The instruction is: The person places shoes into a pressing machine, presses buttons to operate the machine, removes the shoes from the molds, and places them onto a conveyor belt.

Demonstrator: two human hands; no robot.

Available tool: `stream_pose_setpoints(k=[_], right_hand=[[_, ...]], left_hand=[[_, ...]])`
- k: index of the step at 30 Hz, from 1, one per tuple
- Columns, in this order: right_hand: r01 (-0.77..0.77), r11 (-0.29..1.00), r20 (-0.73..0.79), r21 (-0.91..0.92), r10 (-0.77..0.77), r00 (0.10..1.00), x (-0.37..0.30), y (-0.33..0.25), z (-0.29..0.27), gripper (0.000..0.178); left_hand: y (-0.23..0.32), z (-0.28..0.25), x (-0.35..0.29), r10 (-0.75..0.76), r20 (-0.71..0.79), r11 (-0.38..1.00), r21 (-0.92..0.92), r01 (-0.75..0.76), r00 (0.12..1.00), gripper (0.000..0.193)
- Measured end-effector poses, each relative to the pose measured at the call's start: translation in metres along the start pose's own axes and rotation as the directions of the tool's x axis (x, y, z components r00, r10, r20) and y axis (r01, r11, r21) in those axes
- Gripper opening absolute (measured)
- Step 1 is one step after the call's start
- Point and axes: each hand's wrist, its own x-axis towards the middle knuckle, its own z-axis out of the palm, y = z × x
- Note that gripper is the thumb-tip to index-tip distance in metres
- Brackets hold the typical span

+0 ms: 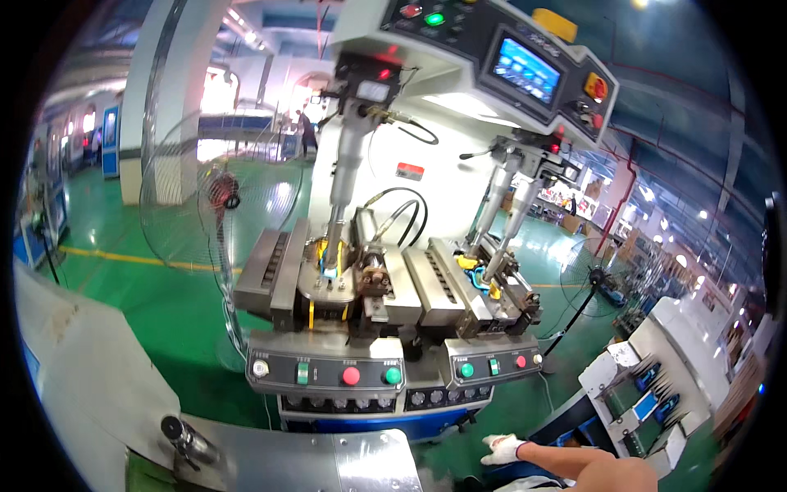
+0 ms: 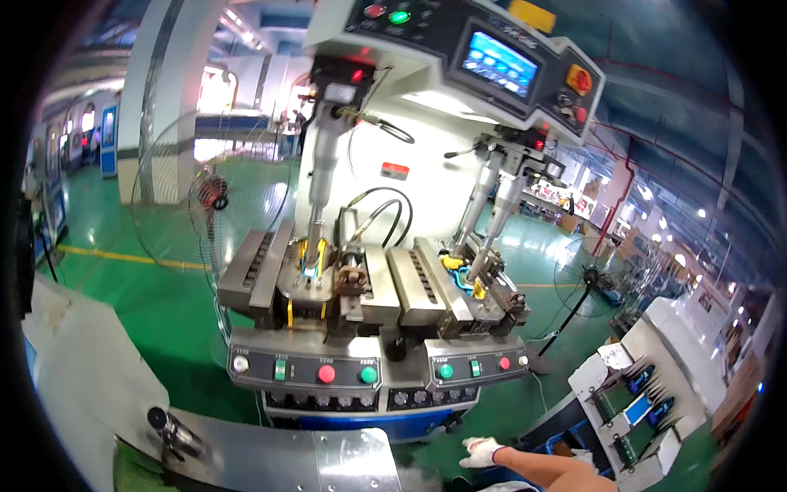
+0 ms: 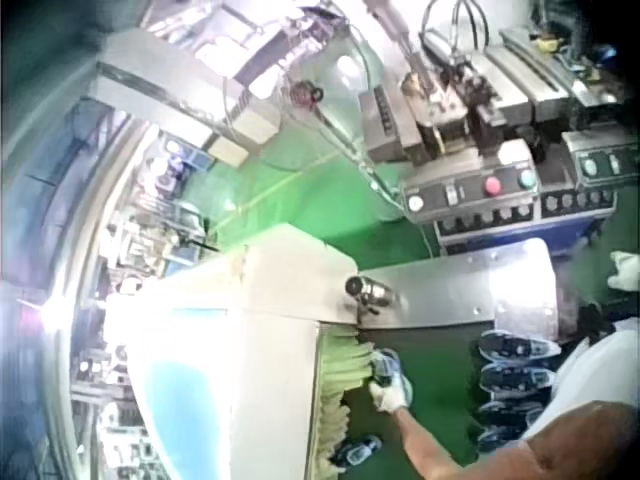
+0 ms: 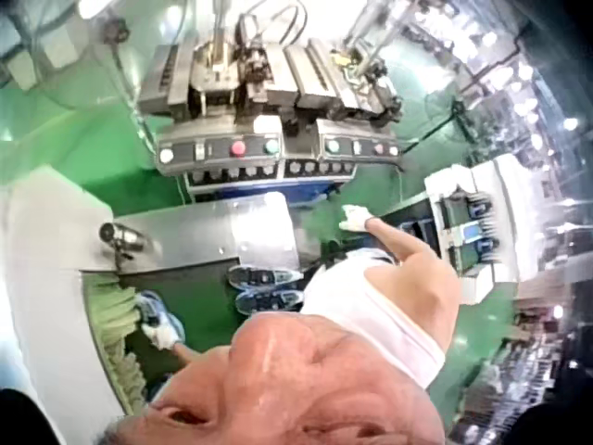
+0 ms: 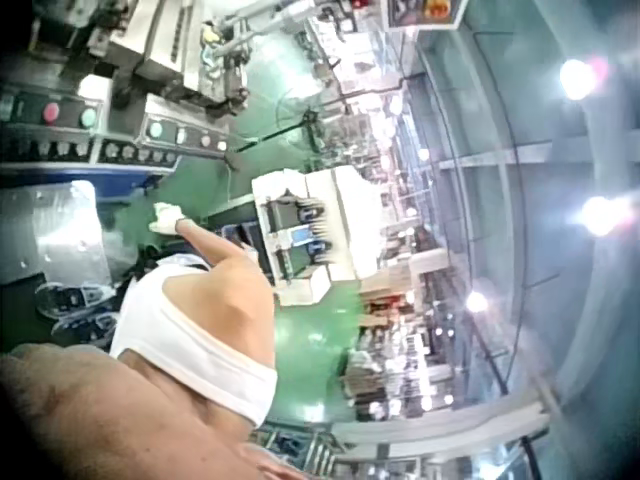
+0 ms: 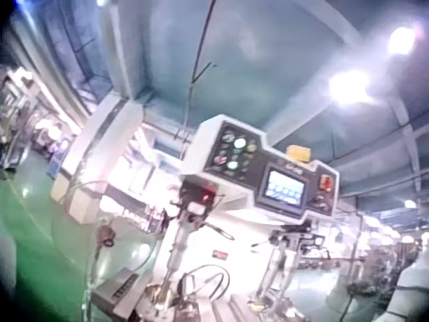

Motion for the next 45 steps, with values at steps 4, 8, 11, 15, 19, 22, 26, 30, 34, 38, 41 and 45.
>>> stream_pose_setpoints(k=[4, 8, 11, 15, 19, 22, 26, 30, 34, 38, 41, 45], right_hand=[[0.32, 0.941, -0.047, 0.114, -0.316, 0.947, -0.001, -0.049, -0.012, 0.082], [0.712, 0.635, -0.228, 0.301, -0.677, 0.7, -0.011, -0.102, -0.036, 0.072], [0.951, 0.305, -0.413, 0.052, -0.86, 0.299, -0.036, -0.166, -0.077, 0.076], [0.988, 0.066, -0.536, -0.141, -0.844, -0.02, -0.047, -0.195, -0.107, 0.065], [0.964, 0.11, -0.495, 0.242, -0.841, 0.22, -0.017, -0.163, -0.108, 0.058], [0.788, 0.35, -0.18, 0.507, -0.851, 0.494, -0.015, -0.135, -0.149, 0.046], [-0.008, -0.104, -0.069, 0.995, -0.721, 0.69, 0.011, -0.071, -0.117, 0.029], [0.337, -0.222, -0.367, 0.915, -0.806, 0.464, 0.039, -0.003, -0.151, 0.042], [-0.311, -0.31, -0.009, 0.898, -0.722, 0.692, 0.067, 0.029, -0.185, 0.036], [-0.22, -0.534, -0.184, 0.817, -0.601, 0.778, 0.089, 0.065, -0.18, 0.052], [-0.222, -0.652, -0.261, 0.725, -0.559, 0.787, 0.094, 0.069, -0.168, 0.074], [-0.201, -0.643, -0.348, 0.739, -0.62, 0.703, 0.089, 0.044, -0.176, 0.071]], left_hand=[[-0.052, -0.093, 0.045, 0.175, 0.354, 0.762, -0.639, 0.101, 0.919, 0.083], [-0.162, -0.259, 0.2, 0.611, 0.633, 0.062, -0.638, 0.768, 0.476, 0.061], [-0.194, -0.326, 0.264, 0.721, 0.289, -0.128, -0.837, 0.532, 0.629, 0.059], [-0.193, -0.395, 0.336, 0.69, -0.239, -0.462, -0.872, 0.162, 0.683, 0.047], [-0.175, -0.429, 0.37, 0.603, -0.289, -0.442, -0.897, 0.01, 0.744, 0.046], [-0.174, -0.449, 0.403, 0.349, -0.252, -0.455, -0.888, -0.072, 0.903, 0.047], [-0.146, -0.456, 0.416, 0.096, 0.04, -0.376, -0.924, 0.074, 0.995, 0.053], [-0.084, -0.43, 0.376, 0.232, 0.406, -0.281, -0.842, 0.46, 0.884, 0.045], [-0.036, -0.402, 0.312, 0.386, 0.613, -0.025, -0.74, 0.672, 0.69, 0.047], [-0.027, -0.419, 0.259, 0.506, 0.785, 0.301, -0.549, 0.78, 0.357, 0.064], [-0.033, -0.456, 0.224, 0.683, 0.727, 0.498, -0.535, 0.683, 0.071, 0.079], [-0.035, -0.475, 0.218, 0.682, 0.728, 0.487, -0.519, 0.703, 0.064, 0.087]])
